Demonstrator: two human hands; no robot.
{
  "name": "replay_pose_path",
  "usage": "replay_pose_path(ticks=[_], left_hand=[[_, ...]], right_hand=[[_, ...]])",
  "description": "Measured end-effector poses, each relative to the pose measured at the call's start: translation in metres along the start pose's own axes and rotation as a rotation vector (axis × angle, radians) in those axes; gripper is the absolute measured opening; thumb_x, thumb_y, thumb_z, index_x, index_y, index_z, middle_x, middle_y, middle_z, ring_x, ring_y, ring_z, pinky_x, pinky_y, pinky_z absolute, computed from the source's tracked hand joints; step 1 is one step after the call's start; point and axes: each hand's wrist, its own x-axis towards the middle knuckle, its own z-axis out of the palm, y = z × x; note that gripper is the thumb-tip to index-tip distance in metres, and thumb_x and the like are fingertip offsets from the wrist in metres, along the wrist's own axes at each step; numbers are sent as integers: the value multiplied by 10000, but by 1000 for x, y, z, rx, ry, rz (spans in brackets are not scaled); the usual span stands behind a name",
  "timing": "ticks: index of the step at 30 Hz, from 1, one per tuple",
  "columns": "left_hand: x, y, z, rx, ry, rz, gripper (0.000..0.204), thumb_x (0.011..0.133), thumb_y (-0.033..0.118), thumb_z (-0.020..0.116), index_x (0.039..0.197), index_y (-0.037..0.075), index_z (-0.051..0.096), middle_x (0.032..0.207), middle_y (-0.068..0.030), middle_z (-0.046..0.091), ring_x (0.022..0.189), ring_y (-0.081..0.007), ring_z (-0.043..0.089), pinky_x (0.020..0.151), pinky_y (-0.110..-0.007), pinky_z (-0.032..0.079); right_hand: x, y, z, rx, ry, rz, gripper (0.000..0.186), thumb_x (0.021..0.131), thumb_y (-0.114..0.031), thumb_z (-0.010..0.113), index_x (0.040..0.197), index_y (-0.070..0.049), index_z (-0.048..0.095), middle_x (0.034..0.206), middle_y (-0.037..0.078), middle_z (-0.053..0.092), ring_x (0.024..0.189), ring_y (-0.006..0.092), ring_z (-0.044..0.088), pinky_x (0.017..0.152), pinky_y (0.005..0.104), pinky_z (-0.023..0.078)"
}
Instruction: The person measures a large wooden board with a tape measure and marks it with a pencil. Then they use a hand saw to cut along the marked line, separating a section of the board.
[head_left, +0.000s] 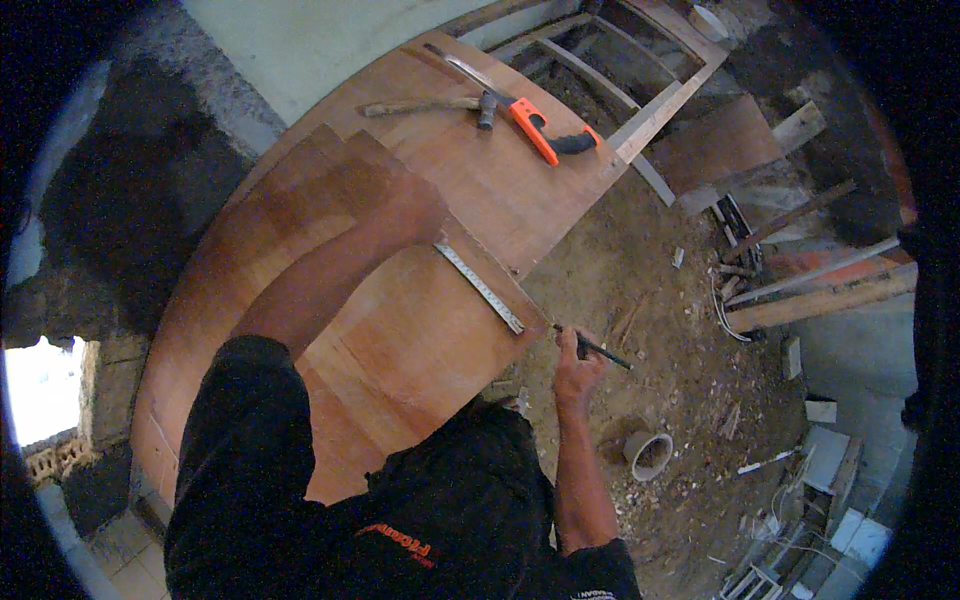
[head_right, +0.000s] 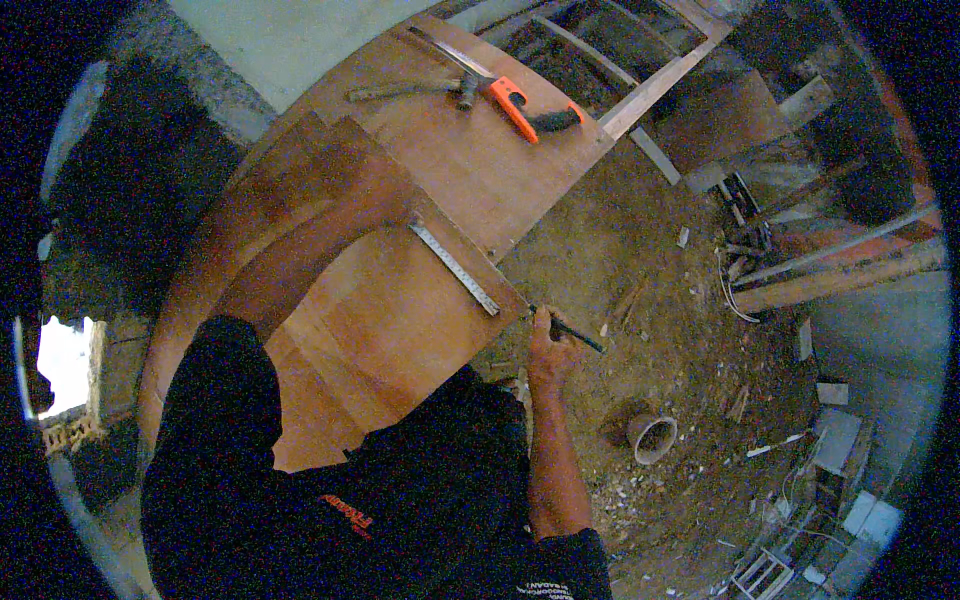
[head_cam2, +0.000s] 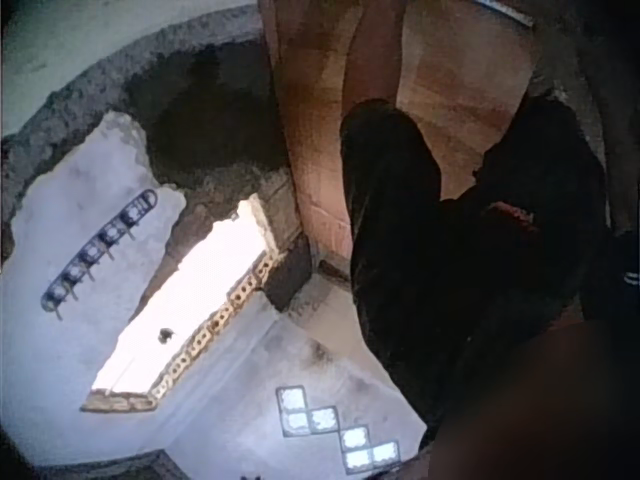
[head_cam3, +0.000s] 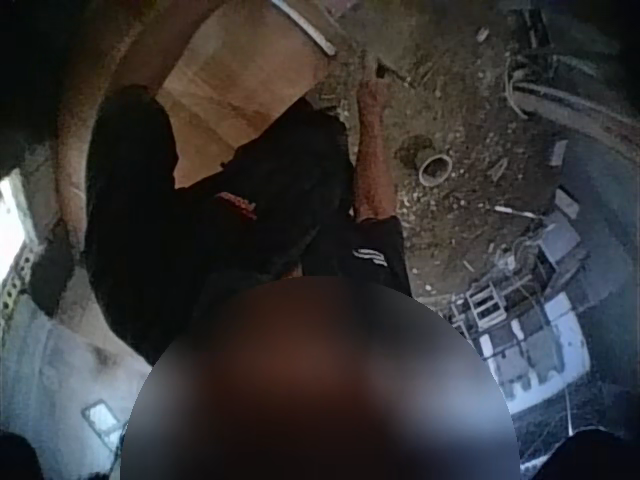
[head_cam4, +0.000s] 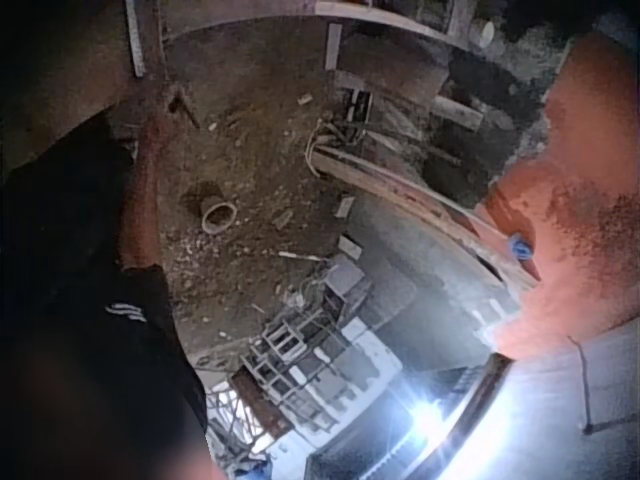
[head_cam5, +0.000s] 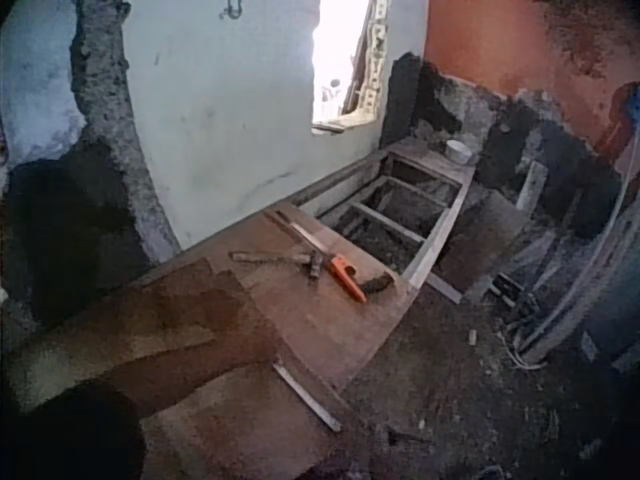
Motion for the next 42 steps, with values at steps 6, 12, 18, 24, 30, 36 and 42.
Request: replay_pose_path(ticks=[6,12,18,24,30,36,42], left_hand=[[3,-1,11,-25,63,25,280,830,376,703,957,150,809,939,-86,772,892,-273,743,731,-440,583],[2,1,8,-27,36,-6,275,831,338,692,984,138,803,978,-96,767,907,-283,737,726,-486,565],[3,3,13,-48,64,-26,262,861,292,666,1018,132,800,994,-88,764,927,-298,732,711,-538,552],[15,2,33,-63,144,-37,232,859,294,672,986,160,812,959,-79,773,886,-295,740,693,-509,569],[18,3,30,2,113,14,244,859,310,679,1012,175,812,991,-65,775,908,-287,742,702,-496,579],[-9,2,-13,-55,-46,-34,327,878,389,690,1115,185,787,1085,-61,763,978,-270,735,739,-474,585],[-9,2,-20,-52,-90,-35,415,873,494,702,1145,189,777,1119,-67,754,1038,-272,719,787,-473,580]], right_hand=[[-5,-47,16,63,-16,-132,176,921,-96,750,1054,17,729,975,65,731,897,158,679,834,318,547],[-9,-65,31,33,-191,-125,183,921,-127,753,1059,-6,744,982,72,734,900,155,672,822,313,544],[-6,-53,38,-216,-245,-210,206,944,-180,723,1061,-12,751,994,81,737,894,161,673,823,316,535],[-5,-47,38,-129,-322,-129,210,941,-180,719,1052,-6,757,985,97,747,908,178,681,818,325,533],[-7,-48,38,-186,-307,-219,232,946,-188,714,1071,4,750,1015,130,748,927,213,694,836,338,538],[-9,-48,37,-124,-337,-128,233,945,-193,720,1080,-5,751,1014,122,744,925,201,687,844,334,535],[-6,-44,36,-184,-334,-187,239,954,-197,715,1084,0,751,1021,100,745,931,183,680,854,318,533]])
